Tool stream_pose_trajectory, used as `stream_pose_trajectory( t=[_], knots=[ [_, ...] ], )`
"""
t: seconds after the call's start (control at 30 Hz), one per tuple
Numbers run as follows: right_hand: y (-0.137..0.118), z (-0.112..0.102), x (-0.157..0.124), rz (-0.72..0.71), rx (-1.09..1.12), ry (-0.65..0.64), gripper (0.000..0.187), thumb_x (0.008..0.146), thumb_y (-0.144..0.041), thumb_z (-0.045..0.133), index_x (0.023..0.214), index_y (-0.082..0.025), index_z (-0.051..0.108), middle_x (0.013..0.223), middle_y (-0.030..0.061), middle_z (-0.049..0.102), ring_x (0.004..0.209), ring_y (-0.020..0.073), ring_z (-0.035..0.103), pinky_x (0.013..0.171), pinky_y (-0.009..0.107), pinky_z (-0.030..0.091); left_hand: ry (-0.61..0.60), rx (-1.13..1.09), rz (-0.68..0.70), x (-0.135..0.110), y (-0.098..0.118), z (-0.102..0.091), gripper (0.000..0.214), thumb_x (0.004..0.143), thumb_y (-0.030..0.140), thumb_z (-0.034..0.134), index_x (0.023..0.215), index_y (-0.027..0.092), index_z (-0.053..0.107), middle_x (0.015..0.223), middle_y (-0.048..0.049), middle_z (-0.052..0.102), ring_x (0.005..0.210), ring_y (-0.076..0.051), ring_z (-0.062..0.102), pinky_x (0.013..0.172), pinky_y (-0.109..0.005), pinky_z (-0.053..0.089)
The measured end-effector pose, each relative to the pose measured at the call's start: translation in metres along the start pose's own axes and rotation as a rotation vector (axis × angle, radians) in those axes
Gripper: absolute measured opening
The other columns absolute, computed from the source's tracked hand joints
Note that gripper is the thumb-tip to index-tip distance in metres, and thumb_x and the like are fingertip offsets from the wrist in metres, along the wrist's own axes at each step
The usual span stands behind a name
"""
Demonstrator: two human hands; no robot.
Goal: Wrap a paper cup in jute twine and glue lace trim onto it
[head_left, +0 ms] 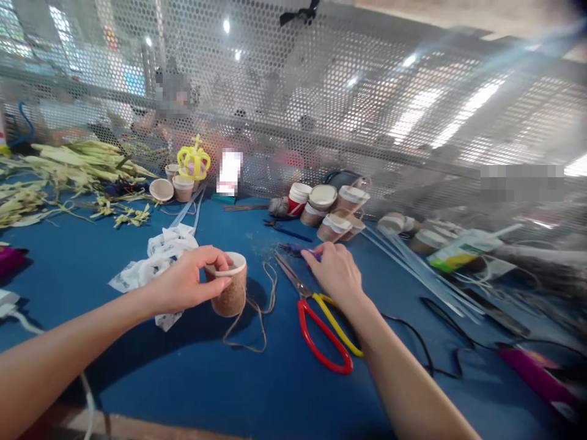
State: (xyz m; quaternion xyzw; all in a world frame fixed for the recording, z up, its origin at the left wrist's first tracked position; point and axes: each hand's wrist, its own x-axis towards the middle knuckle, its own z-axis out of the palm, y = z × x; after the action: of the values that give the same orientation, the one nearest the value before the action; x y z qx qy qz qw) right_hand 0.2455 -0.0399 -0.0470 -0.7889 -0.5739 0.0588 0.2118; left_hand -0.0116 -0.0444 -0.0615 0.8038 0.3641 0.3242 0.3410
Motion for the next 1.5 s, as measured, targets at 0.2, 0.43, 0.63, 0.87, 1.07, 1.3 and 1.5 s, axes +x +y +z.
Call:
stream_pose_trajectory(
  t=[0.2,0.43,0.63,0.87,1.07,1.3,1.5],
  knots=[
    [-0.061,0.001,-0.072,-0.223,0.487,-0.577,0.021,0.070,-0.032,0.064,0.075,-0.019,0.048,0.063,-0.0015,0.062,0.056,0.0122,0.056,0.049,0.022,0.039,-0.002,0.073,0.083,0.001,-0.007,0.003,0.005,0.075,0.021,0.049,0.071,0.017,0.050,0.088,-0.0062,0.063,0.083,-0.017,0.057,0.072,-0.031,0.045],
    [-0.053,0.000,-0.067,-0.207,0.653,-0.543,0.011,0.080,-0.027,0.051,0.074,-0.017,0.052,0.054,-0.0029,0.059,0.054,0.0107,0.054,0.057,0.023,0.041,-0.011,0.052,0.130,0.001,-0.009,0.004,0.006,0.075,0.019,0.049,0.070,0.017,0.049,0.083,-0.0043,0.062,0.076,-0.015,0.055,0.081,-0.035,0.044],
    [-0.044,-0.003,-0.057,-0.316,0.605,-0.338,0.021,0.078,-0.035,0.055,0.069,-0.016,0.058,0.058,-0.0033,0.049,0.050,0.0090,0.040,0.046,0.022,0.032,-0.043,0.044,0.142,0.001,-0.008,0.003,0.006,0.076,0.019,0.048,0.071,0.016,0.049,0.086,-0.0040,0.061,0.071,-0.012,0.054,0.082,-0.034,0.045],
    [-0.035,0.006,-0.054,-0.298,0.616,-0.300,0.021,0.078,-0.038,0.054,0.073,-0.018,0.054,0.048,-0.0083,0.032,0.043,0.0074,0.028,0.040,0.021,0.024,-0.068,-0.040,0.078,0.000,-0.004,0.004,0.007,0.077,0.020,0.048,0.072,0.016,0.049,0.094,-0.0097,0.062,0.091,-0.019,0.057,0.084,-0.036,0.043],
    [-0.031,0.008,-0.056,-0.298,0.652,-0.318,0.022,0.079,-0.038,0.052,0.070,-0.018,0.051,0.049,-0.0080,0.032,0.044,0.0075,0.027,0.040,0.020,0.023,-0.151,-0.193,0.013,0.000,-0.003,0.003,0.011,0.079,0.022,0.049,0.071,0.016,0.049,0.102,-0.0095,0.063,0.096,-0.020,0.056,0.085,-0.035,0.042],
    [-0.031,0.011,-0.057,-0.304,0.674,-0.315,0.021,0.079,-0.037,0.052,0.069,-0.018,0.051,0.050,-0.0077,0.035,0.045,0.0077,0.031,0.041,0.020,0.026,-0.231,-0.311,-0.026,-0.001,-0.005,0.002,0.013,0.079,0.024,0.052,0.070,0.015,0.049,0.101,-0.0093,0.063,0.100,-0.021,0.055,0.086,-0.034,0.041],
    [-0.032,0.009,-0.057,-0.292,0.661,-0.363,0.020,0.080,-0.034,0.052,0.069,-0.018,0.050,0.050,-0.0073,0.038,0.046,0.0074,0.032,0.041,0.020,0.026,-0.297,-0.388,-0.026,-0.001,-0.003,0.001,0.010,0.080,0.021,0.053,0.073,0.015,0.050,0.103,-0.0088,0.062,0.100,-0.021,0.055,0.088,-0.035,0.041]
  ],
)
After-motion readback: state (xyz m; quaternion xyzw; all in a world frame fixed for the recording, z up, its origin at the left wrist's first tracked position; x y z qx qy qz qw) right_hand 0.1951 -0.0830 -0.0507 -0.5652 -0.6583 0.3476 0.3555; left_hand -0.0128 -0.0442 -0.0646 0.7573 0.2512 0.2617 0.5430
